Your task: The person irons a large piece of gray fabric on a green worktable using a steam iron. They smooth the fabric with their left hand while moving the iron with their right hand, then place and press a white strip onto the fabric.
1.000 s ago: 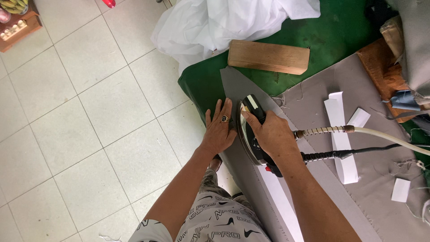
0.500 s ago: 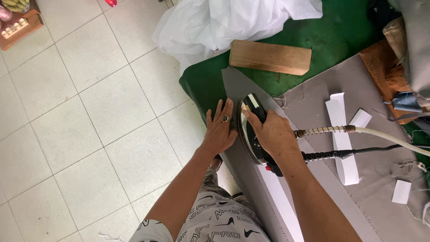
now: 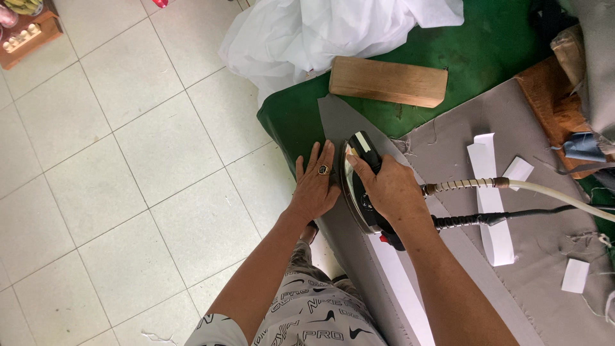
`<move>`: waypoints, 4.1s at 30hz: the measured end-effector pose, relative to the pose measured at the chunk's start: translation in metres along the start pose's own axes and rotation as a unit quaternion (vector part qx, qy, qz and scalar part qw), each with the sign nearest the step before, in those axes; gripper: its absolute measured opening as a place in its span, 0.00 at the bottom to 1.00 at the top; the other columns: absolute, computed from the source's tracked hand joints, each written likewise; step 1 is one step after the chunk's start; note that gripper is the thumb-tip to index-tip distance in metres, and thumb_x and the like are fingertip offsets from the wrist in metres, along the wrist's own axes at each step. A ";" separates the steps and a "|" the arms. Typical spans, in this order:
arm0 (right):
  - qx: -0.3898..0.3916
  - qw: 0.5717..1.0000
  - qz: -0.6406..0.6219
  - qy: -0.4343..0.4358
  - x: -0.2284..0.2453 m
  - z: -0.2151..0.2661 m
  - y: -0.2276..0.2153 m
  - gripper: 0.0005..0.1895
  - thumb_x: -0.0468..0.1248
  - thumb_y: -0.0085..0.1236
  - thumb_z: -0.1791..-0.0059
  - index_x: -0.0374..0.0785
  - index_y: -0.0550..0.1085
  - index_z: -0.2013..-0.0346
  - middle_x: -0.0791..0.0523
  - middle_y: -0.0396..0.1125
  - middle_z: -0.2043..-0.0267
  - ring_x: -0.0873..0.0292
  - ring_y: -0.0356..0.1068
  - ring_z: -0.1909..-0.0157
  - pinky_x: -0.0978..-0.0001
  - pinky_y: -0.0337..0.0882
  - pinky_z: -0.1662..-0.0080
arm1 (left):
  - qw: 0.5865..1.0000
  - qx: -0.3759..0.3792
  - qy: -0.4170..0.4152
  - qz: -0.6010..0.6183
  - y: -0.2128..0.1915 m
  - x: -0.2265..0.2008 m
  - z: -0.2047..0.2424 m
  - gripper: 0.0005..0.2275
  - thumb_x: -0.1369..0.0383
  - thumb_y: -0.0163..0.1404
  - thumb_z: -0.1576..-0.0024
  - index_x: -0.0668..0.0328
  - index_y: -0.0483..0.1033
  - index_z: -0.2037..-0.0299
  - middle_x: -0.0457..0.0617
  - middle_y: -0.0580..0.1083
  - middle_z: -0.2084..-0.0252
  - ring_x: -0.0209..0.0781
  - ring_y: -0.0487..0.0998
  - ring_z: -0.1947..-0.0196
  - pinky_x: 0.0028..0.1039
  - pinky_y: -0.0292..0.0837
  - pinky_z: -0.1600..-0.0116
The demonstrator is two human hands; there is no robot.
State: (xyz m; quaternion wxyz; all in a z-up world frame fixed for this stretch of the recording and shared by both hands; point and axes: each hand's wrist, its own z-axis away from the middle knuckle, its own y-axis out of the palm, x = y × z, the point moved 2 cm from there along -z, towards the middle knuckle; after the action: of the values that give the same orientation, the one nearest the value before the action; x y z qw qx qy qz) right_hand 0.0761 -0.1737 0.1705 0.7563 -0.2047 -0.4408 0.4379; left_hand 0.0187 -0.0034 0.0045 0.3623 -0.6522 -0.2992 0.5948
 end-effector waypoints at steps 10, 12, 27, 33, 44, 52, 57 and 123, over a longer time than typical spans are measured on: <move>0.001 1.000 -0.004 -0.007 0.001 -0.005 0.000 0.41 0.73 0.43 0.47 0.35 0.73 0.58 0.43 0.72 0.66 0.42 0.76 0.59 0.49 0.76 0.62 | 1.000 -0.004 0.006 -0.003 0.001 0.002 0.000 0.39 0.61 0.40 0.43 0.51 0.33 0.21 0.53 0.40 0.19 0.58 0.37 0.20 0.68 0.32 0.26; 0.000 1.000 -0.005 -0.009 0.002 -0.006 0.000 0.40 0.73 0.44 0.47 0.36 0.73 0.60 0.44 0.72 0.68 0.44 0.76 0.61 0.50 0.76 0.64 | 1.000 -0.006 0.006 0.004 -0.001 0.001 0.001 0.39 0.62 0.39 0.42 0.51 0.33 0.21 0.53 0.40 0.19 0.59 0.37 0.20 0.68 0.31 0.26; -0.005 1.000 -0.014 -0.017 0.007 -0.014 -0.022 0.44 0.75 0.43 0.49 0.33 0.72 0.59 0.44 0.69 0.73 0.48 0.74 0.71 0.56 0.73 0.69 | 0.999 0.022 0.020 0.018 0.003 0.004 -0.002 0.37 0.62 0.39 0.39 0.53 0.31 0.21 0.56 0.37 0.19 0.58 0.34 0.20 0.68 0.28 0.25; -0.023 0.993 -0.041 0.111 -0.041 0.075 -0.017 0.40 0.69 0.45 0.47 0.31 0.74 0.53 0.40 0.71 0.69 0.41 0.77 0.65 0.49 0.73 0.67 | 0.999 0.051 0.000 0.011 -0.001 0.001 -0.003 0.40 0.62 0.43 0.42 0.52 0.32 0.21 0.55 0.37 0.19 0.59 0.34 0.20 0.66 0.27 0.25; 0.063 0.960 -0.068 0.265 -0.033 0.114 0.044 0.35 0.70 0.50 0.53 0.45 0.69 0.50 0.47 0.76 0.55 0.39 0.74 0.49 0.47 0.73 0.48 | 0.984 0.085 0.152 0.023 -0.018 -0.022 -0.035 0.29 0.69 0.36 0.35 0.57 0.42 0.22 0.56 0.46 0.19 0.61 0.41 0.19 0.65 0.36 0.24; 0.118 0.946 -0.076 0.294 -0.023 0.087 0.037 0.40 0.77 0.39 0.52 0.48 0.62 0.46 0.44 0.72 0.50 0.35 0.72 0.45 0.42 0.71 0.45 | 0.972 0.156 0.174 -0.039 -0.027 -0.018 -0.062 0.29 0.50 0.27 0.31 0.54 0.47 0.23 0.50 0.50 0.20 0.55 0.45 0.20 0.65 0.38 0.27; 0.104 0.949 -0.103 0.281 -0.018 0.078 0.033 0.38 0.75 0.39 0.50 0.46 0.62 0.46 0.49 0.74 0.51 0.41 0.74 0.47 0.45 0.73 0.46 | 0.962 0.163 0.197 -0.092 -0.030 -0.017 -0.078 0.28 0.50 0.30 0.32 0.51 0.49 0.23 0.50 0.50 0.20 0.59 0.43 0.20 0.70 0.36 0.29; 0.103 0.958 -0.070 0.257 -0.020 0.072 0.018 0.41 0.77 0.36 0.52 0.45 0.62 0.48 0.48 0.73 0.52 0.37 0.71 0.46 0.43 0.72 0.46 | 0.975 0.073 0.183 -0.099 -0.024 0.006 -0.066 0.30 0.47 0.26 0.32 0.52 0.52 0.24 0.48 0.54 0.21 0.55 0.47 0.20 0.65 0.39 0.27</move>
State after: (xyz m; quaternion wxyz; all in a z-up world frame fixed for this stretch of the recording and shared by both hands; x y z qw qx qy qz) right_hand 0.0018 -0.1866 0.1868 0.8898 -0.1999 -0.1977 0.3593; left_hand 0.0859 0.0072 0.0233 0.5144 -0.6891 -0.2465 0.4470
